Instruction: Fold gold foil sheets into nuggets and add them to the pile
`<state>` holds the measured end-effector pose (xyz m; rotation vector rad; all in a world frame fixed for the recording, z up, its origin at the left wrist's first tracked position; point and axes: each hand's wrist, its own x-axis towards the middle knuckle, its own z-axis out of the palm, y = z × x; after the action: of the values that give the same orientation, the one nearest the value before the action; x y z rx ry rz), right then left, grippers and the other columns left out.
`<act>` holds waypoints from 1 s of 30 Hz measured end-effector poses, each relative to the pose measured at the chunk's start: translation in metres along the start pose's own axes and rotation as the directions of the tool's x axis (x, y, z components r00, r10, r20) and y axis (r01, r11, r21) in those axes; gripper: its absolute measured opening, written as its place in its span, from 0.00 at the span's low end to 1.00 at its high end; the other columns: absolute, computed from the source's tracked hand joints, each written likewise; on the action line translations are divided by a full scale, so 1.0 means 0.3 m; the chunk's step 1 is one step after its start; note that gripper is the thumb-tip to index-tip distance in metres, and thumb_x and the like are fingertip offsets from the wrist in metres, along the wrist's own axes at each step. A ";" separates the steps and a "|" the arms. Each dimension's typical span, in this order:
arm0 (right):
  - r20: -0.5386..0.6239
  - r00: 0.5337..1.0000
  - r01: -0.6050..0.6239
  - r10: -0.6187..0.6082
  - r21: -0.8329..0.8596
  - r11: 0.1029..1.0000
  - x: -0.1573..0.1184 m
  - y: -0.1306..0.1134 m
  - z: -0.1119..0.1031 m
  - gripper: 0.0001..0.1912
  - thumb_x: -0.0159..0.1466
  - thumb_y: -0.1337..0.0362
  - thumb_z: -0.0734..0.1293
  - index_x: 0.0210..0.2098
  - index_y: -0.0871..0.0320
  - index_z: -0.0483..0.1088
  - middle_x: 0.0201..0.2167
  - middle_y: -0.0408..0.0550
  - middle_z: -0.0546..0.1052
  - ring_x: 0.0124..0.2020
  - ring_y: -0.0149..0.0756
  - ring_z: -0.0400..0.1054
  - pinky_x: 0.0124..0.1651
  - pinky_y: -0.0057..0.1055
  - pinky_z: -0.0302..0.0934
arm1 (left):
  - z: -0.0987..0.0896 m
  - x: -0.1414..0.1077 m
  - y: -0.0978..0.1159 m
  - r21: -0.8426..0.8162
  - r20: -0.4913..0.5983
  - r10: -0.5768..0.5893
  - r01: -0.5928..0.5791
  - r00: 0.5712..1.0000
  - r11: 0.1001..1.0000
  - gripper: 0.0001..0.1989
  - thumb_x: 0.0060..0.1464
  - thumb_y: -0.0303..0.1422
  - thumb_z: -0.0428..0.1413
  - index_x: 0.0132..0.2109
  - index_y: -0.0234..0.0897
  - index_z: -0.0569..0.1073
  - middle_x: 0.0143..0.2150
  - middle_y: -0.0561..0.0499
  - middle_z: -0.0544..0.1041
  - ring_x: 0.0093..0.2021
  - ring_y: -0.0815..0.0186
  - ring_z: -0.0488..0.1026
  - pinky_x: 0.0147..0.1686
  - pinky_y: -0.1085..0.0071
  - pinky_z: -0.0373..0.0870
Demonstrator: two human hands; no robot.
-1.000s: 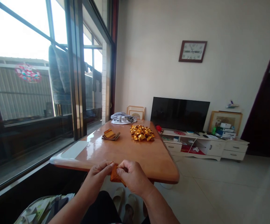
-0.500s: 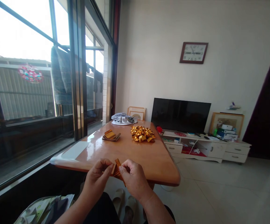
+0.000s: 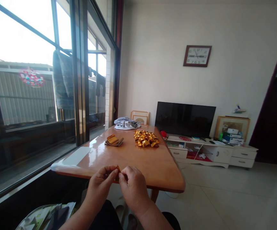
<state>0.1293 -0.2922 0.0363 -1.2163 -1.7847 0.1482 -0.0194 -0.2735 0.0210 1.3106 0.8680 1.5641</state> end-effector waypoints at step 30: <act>0.016 0.991 0.134 -0.134 -0.239 0.962 -0.019 -0.007 0.025 0.09 0.68 0.68 0.65 0.29 0.56 0.69 0.29 0.45 0.75 0.35 0.37 0.67 0.39 0.32 0.51 | -0.006 0.010 0.034 -0.154 0.152 -0.165 0.188 0.975 0.970 0.14 0.54 0.41 0.64 0.30 0.34 0.73 0.28 0.53 0.73 0.30 0.69 0.67 0.34 0.74 0.66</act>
<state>0.1228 -0.2950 0.0298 -1.2559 -1.9188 -0.1509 -0.0233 -0.2744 0.0310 1.1724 0.7290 1.3592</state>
